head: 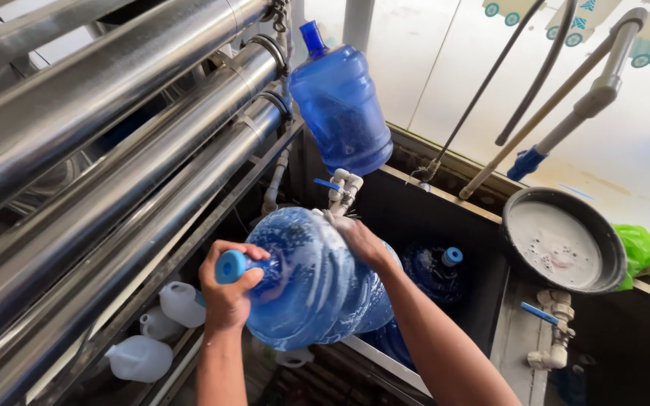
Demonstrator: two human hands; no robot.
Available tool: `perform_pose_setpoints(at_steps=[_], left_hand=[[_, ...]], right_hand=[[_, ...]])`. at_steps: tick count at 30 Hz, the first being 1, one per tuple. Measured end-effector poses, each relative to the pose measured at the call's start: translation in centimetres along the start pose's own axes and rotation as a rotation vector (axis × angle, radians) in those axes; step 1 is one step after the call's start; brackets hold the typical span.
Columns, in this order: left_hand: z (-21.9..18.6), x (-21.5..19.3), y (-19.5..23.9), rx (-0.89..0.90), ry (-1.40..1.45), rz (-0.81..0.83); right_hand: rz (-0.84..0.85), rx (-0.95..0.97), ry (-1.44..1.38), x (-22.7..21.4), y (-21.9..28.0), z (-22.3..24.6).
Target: The person scrubs the exterior of large blue water jugs with a soapy sponge in a stainless steel sink. They rinse the jugs under a faucet and place them on a nearby rack among other jugs.
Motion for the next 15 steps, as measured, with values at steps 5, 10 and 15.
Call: perform_pose_setpoints(at_steps=[5,10,15], left_hand=[[3.2,-7.2,0.4,-0.169,0.070,-0.374],[3.6,-6.7,-1.1,-0.399,-0.006,-1.059],[2.4,-5.2,-2.4,-0.474,-0.153,-1.217]], right_hand=[[-0.594,-0.426,0.562,3.5,-1.4,-16.8],[-0.895,0.014,0.202,10.5,5.9,-11.0],[-0.678,0.030,0.080,15.3,6.7,-1.9]])
Point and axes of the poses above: each hand's wrist, its own y-axis away from the middle knuckle, its own x-axis out of the palm, z = x × y, the point moved 3 cm from there along -y, towards the middle knuckle, and after that the axes turned 5 degrees about x, right-handed, at the moved point
